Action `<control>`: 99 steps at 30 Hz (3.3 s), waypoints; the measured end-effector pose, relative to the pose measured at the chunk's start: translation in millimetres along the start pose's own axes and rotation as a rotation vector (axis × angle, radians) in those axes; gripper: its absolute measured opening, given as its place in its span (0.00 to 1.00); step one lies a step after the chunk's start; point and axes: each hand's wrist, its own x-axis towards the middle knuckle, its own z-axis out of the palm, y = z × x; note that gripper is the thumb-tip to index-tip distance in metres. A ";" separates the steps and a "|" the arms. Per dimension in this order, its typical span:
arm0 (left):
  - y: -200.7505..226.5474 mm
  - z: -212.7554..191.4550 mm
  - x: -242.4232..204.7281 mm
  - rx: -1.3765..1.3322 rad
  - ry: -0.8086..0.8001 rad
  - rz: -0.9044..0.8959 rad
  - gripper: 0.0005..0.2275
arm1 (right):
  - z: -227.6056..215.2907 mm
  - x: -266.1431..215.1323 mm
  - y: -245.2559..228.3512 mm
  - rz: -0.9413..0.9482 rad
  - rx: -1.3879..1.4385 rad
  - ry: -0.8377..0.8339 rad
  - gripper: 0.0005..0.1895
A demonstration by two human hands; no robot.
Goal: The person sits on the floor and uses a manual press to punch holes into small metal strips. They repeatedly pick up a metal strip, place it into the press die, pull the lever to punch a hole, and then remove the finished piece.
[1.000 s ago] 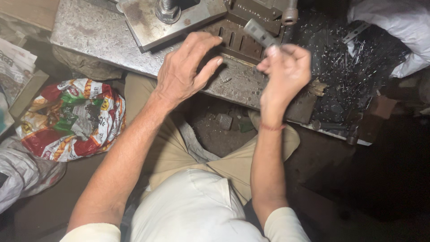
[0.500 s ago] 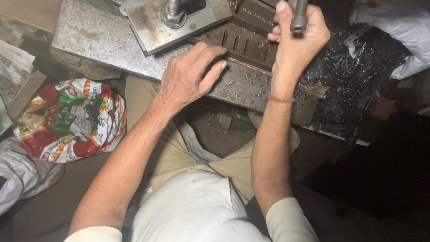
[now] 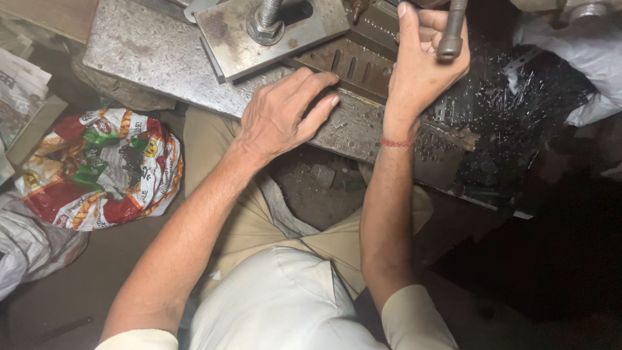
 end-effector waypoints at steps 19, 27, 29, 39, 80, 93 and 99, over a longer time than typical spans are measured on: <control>-0.3 -0.3 -3.6 0.334 -0.289 0.394 0.22 | -140.9 -105.8 3.9 0.316 -0.076 0.171 0.07; 0.6 -2.2 -10.2 0.360 -0.428 0.466 0.20 | -187.7 -74.5 25.0 0.079 -0.495 0.014 0.11; 3.8 -1.5 -14.9 0.346 -0.420 0.464 0.19 | -181.9 -56.4 18.1 0.083 -0.550 -0.057 0.13; 13.5 1.4 -31.4 0.112 -0.239 0.336 0.11 | -146.7 -9.5 7.3 -0.112 -0.742 -0.271 0.18; -128.5 -87.4 -375.3 -0.048 0.456 -0.965 0.17 | -181.7 -21.6 16.2 0.715 0.174 -0.178 0.03; 13.8 -8.3 -19.1 0.101 0.116 0.150 0.08 | -91.7 -15.3 -4.2 0.274 0.129 -0.128 0.11; 0.5 4.4 -15.5 0.253 0.113 0.110 0.06 | -64.3 18.2 -6.0 0.050 0.125 -0.069 0.03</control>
